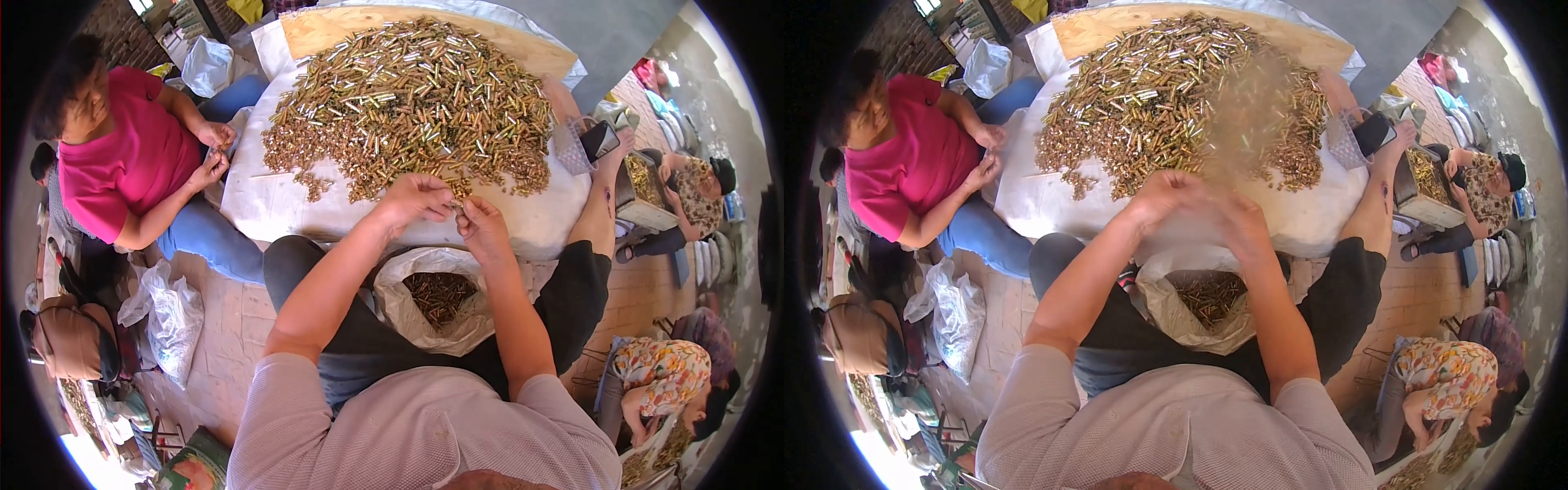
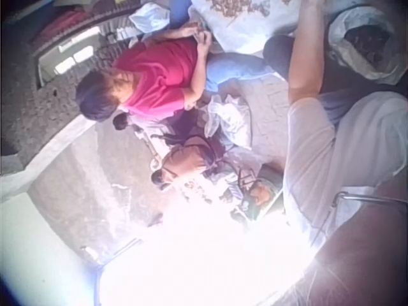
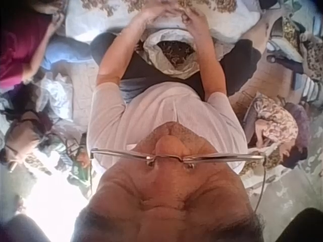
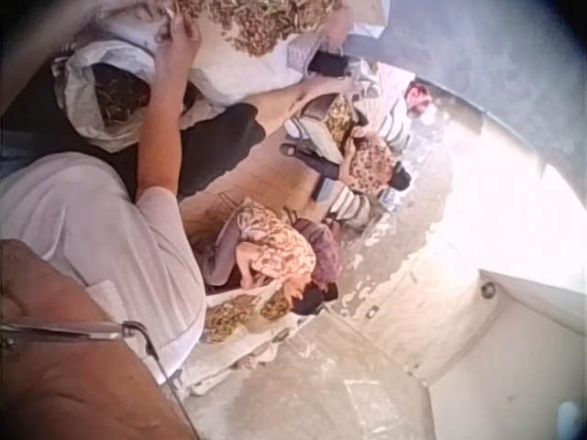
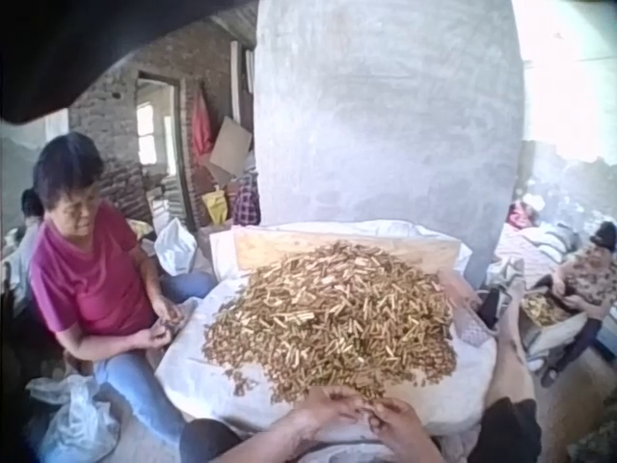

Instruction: The person sorts small cylindrical metal parts by hand, taking them from a large pile on a table and placing them into a bag.

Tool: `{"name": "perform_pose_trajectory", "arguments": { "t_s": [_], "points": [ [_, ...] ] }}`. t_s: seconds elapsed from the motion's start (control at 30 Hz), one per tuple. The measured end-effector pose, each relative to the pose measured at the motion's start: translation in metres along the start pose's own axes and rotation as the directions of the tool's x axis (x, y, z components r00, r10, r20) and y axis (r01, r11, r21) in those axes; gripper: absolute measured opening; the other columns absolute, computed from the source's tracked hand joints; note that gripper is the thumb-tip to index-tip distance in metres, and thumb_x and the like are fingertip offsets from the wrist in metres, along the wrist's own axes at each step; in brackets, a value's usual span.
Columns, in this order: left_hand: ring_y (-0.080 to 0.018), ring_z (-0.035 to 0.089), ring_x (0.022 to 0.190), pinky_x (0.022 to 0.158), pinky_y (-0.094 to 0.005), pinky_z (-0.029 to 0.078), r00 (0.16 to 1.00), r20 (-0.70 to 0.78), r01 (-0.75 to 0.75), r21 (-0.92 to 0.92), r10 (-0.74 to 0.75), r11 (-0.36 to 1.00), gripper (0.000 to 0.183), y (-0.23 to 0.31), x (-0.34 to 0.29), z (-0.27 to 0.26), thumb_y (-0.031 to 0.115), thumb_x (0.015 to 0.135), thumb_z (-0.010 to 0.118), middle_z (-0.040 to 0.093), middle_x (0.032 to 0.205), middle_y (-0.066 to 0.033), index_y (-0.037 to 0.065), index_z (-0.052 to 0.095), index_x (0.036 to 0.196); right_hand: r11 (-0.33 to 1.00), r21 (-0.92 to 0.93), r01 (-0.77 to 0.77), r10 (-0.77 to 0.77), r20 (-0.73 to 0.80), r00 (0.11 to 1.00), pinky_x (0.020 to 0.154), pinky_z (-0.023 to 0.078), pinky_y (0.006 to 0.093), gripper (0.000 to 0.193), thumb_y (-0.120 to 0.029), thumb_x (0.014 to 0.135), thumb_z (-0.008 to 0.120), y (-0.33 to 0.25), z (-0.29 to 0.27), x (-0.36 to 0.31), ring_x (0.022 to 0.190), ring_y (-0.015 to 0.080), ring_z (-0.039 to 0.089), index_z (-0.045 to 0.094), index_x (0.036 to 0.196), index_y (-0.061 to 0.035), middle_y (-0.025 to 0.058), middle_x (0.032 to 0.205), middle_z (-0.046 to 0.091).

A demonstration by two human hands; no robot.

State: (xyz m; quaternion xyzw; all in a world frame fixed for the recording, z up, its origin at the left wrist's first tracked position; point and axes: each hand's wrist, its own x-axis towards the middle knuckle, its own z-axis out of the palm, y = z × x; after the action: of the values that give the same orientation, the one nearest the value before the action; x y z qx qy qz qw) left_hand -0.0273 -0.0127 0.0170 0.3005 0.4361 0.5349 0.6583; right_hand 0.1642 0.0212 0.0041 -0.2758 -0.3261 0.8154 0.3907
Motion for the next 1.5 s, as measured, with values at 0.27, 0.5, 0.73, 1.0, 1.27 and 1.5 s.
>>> {"name": "perform_pose_trajectory", "arguments": {
  "t_s": [0.27,0.5,0.73,1.0,1.27,1.5],
  "points": [
    [-0.0244,0.066,0.070,0.062,-0.0373,0.052,0.949,-0.042,-0.097,0.904,0.313,0.416,0.014,0.006,-0.004,-0.039,0.012,0.083,0.069,0.068,0.077,-0.0132,0.002,0.068,0.094,0.730,-0.674,-0.117,0.343,0.213,0.915,0.054,0.046,0.0226,0.008,-0.008,0.090,0.067,-0.013,-0.002,-0.005,0.061,0.0089,0.058,0.069,0.089,-0.0009,0.0029,0.072,0.064],
    [-0.0378,0.065,0.092,0.079,-0.0466,0.053,0.909,-0.034,0.037,0.999,0.415,0.000,0.018,-0.007,-0.003,-0.023,0.013,0.079,0.069,0.064,0.099,-0.0198,0.004,0.065,0.094,0.024,-0.872,0.488,-0.276,0.464,0.842,0.063,0.050,0.0357,0.018,-0.008,0.087,0.066,0.035,-0.029,0.023,0.070,0.0256,0.062,0.070,0.104,-0.0063,0.0114,0.083,0.063],
    [-0.0379,0.068,0.090,0.077,-0.0446,0.056,0.933,-0.068,0.110,0.989,0.353,-0.102,0.013,-0.017,-0.003,-0.021,0.005,0.080,0.065,0.064,0.102,-0.0221,0.002,0.066,0.092,-0.273,-0.866,0.419,-0.237,0.483,0.843,0.068,0.051,0.0429,0.012,-0.007,0.084,0.066,0.035,0.000,0.016,0.076,0.0370,0.062,0.068,0.096,-0.0065,0.0162,0.087,0.061],
    [-0.0265,0.067,0.073,0.067,-0.0382,0.054,0.926,0.012,-0.147,0.933,0.378,0.329,0.018,-0.005,-0.002,-0.027,0.010,0.079,0.070,0.068,0.089,-0.0164,0.000,0.068,0.094,-0.239,-0.880,0.412,-0.274,0.468,0.841,0.064,0.052,0.0406,0.011,-0.002,0.081,0.065,0.038,-0.019,0.022,0.072,0.0333,0.063,0.066,0.092,-0.0030,0.0157,0.083,0.063],
    [-0.0155,0.067,0.072,0.064,-0.0282,0.056,0.991,-0.043,-0.112,0.274,0.129,0.955,0.027,-0.003,0.004,-0.025,0.004,0.087,0.069,0.069,0.087,-0.0078,0.000,0.062,0.113,0.855,-0.515,0.056,-0.106,-0.068,0.992,0.054,0.047,0.0273,0.007,-0.003,0.087,0.066,0.019,-0.015,0.018,0.067,0.0120,0.061,0.067,0.094,0.0001,0.0051,0.082,0.067],
    [-0.0164,0.068,0.076,0.067,-0.0298,0.058,0.998,-0.041,-0.041,0.037,0.043,0.998,0.023,-0.005,0.002,-0.017,0.007,0.089,0.070,0.069,0.091,-0.0072,0.001,0.063,0.109,0.984,-0.175,0.030,-0.044,-0.074,0.996,0.054,0.047,0.0251,0.010,-0.005,0.089,0.068,0.010,-0.001,0.011,0.067,0.0133,0.062,0.067,0.099,-0.0026,0.0056,0.082,0.068]
  ]
}}
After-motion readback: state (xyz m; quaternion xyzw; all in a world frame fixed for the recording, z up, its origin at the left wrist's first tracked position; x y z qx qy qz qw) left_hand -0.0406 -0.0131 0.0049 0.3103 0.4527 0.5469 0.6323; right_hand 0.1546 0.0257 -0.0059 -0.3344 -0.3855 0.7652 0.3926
